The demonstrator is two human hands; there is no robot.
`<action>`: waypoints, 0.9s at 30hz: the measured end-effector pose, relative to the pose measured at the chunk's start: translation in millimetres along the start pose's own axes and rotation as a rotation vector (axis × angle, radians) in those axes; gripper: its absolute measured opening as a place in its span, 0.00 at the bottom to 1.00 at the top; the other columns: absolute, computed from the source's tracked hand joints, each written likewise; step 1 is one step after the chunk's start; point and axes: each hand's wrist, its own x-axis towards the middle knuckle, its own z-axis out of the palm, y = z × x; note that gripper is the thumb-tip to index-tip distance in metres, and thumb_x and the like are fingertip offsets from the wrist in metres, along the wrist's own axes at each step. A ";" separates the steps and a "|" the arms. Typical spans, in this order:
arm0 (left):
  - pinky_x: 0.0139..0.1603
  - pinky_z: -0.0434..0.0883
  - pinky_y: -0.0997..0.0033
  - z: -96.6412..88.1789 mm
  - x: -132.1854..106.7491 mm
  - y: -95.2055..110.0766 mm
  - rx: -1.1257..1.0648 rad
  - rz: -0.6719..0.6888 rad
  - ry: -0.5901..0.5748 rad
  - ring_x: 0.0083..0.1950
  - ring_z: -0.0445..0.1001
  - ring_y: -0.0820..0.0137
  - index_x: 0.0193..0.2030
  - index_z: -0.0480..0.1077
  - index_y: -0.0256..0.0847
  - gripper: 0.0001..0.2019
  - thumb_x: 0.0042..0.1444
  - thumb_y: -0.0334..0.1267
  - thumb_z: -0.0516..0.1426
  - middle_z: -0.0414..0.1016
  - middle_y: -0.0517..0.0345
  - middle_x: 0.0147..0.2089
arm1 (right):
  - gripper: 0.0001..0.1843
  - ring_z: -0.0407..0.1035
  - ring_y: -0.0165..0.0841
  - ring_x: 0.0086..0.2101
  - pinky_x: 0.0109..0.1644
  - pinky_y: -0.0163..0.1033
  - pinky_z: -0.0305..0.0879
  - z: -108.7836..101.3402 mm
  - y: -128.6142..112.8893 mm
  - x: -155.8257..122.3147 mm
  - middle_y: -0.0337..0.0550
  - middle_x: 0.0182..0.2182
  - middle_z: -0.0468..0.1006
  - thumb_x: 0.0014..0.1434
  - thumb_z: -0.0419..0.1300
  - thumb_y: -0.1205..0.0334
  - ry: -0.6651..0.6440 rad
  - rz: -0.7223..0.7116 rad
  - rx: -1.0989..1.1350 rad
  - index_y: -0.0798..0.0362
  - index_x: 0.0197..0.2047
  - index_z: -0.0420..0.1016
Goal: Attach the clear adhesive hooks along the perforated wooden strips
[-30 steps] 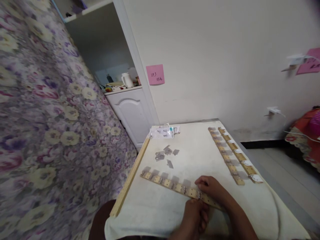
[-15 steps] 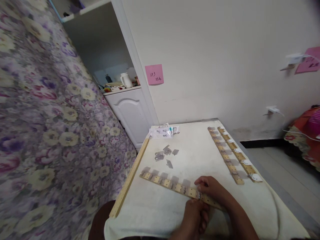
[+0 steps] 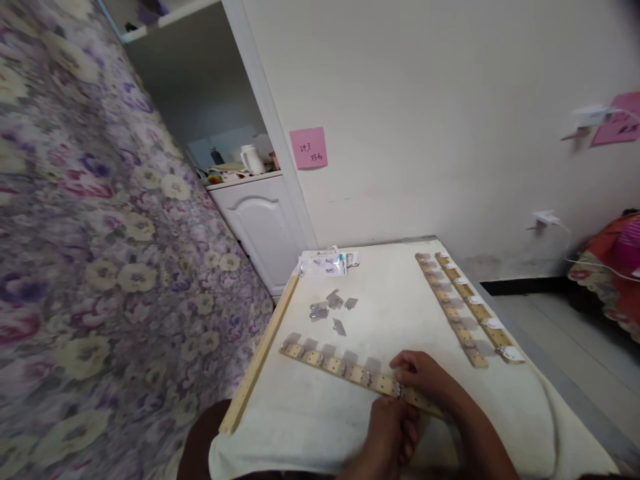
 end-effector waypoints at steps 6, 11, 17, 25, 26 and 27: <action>0.13 0.40 0.76 -0.1 -1.4 0.5 -0.007 0.006 -0.001 0.08 0.50 0.80 0.23 0.66 0.38 0.11 0.48 0.42 0.50 0.60 0.65 0.10 | 0.15 0.65 0.29 0.26 0.31 0.33 0.59 -1.0 -0.2 -1.3 0.35 0.23 0.72 0.44 0.61 0.64 -0.020 0.016 0.045 0.56 0.38 0.75; 0.12 0.40 0.76 -0.1 -0.3 -0.1 -0.002 0.010 0.004 0.08 0.50 0.80 0.23 0.66 0.39 0.12 0.49 0.44 0.51 0.60 0.65 0.10 | 0.15 0.66 0.29 0.26 0.31 0.33 0.59 -0.8 -1.8 -0.9 0.34 0.22 0.72 0.41 0.61 0.67 -0.027 0.044 0.055 0.55 0.37 0.75; 0.12 0.41 0.76 0.3 -1.0 1.4 0.008 -0.008 0.008 0.08 0.51 0.79 0.22 0.66 0.38 0.10 0.49 0.39 0.49 0.60 0.64 0.09 | 0.15 0.65 0.28 0.26 0.30 0.33 0.58 2.8 2.1 0.8 0.34 0.22 0.71 0.40 0.60 0.68 0.011 0.053 -0.006 0.55 0.35 0.75; 0.12 0.43 0.76 -0.2 -0.1 0.0 0.007 -0.001 0.019 0.08 0.52 0.78 0.22 0.66 0.38 0.11 0.49 0.39 0.48 0.60 0.64 0.09 | 0.16 0.67 0.29 0.29 0.33 0.33 0.60 4.2 9.3 3.5 0.36 0.27 0.75 0.40 0.61 0.67 0.003 0.071 -0.045 0.54 0.37 0.74; 0.12 0.43 0.76 -0.4 -0.4 0.0 0.007 0.003 0.017 0.08 0.52 0.78 0.22 0.66 0.38 0.11 0.49 0.39 0.49 0.60 0.64 0.09 | 0.16 0.67 0.29 0.29 0.33 0.33 0.60 4.1 8.8 3.2 0.37 0.27 0.74 0.40 0.61 0.67 0.005 0.071 -0.045 0.54 0.37 0.74; 0.12 0.43 0.76 -0.7 -0.7 0.1 0.006 0.005 0.015 0.08 0.52 0.79 0.22 0.66 0.38 0.11 0.50 0.40 0.49 0.60 0.64 0.09 | 0.16 0.67 0.29 0.29 0.33 0.33 0.60 4.1 8.2 2.8 0.36 0.27 0.74 0.40 0.61 0.68 0.006 0.072 -0.040 0.54 0.37 0.74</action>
